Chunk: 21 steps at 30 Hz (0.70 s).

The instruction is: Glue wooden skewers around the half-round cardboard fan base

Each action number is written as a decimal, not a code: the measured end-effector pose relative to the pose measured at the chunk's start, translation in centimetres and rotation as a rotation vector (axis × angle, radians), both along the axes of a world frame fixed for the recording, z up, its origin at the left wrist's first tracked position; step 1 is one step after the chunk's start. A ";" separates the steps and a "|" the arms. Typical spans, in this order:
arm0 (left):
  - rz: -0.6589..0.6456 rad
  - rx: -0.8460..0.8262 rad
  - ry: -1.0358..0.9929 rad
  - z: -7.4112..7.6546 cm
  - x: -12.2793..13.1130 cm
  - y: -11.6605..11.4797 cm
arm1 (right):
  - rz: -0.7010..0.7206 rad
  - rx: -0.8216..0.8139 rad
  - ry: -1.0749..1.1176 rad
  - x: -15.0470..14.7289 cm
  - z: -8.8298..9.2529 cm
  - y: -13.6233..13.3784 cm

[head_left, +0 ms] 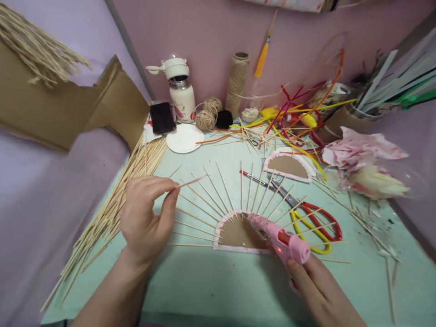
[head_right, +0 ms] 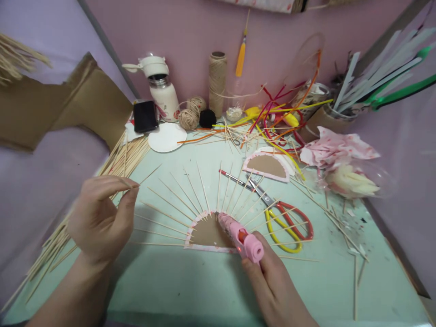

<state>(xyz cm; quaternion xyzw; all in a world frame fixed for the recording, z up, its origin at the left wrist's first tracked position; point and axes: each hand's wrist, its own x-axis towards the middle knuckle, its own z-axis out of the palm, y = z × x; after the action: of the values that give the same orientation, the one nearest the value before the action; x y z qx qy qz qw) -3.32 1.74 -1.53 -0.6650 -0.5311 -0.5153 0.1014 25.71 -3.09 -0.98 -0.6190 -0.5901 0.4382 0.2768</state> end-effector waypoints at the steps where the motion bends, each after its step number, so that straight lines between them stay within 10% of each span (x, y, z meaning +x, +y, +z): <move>1: 0.015 -0.027 0.061 -0.2 -0.3 -0.2 | 0.008 -0.015 0.002 0.0 0.0 0.0; 21: 0.146 -0.138 0.211 -0.5 -1.5 -1.1 | 0.150 0.025 -0.097 -0.4 -0.4 0.8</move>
<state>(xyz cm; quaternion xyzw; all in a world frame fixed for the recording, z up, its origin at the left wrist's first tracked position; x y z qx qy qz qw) -4.86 0.62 -2.06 -0.6805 -0.5985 -0.3960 0.1481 25.33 -2.33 -1.39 -0.5899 -0.6529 0.4200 0.2220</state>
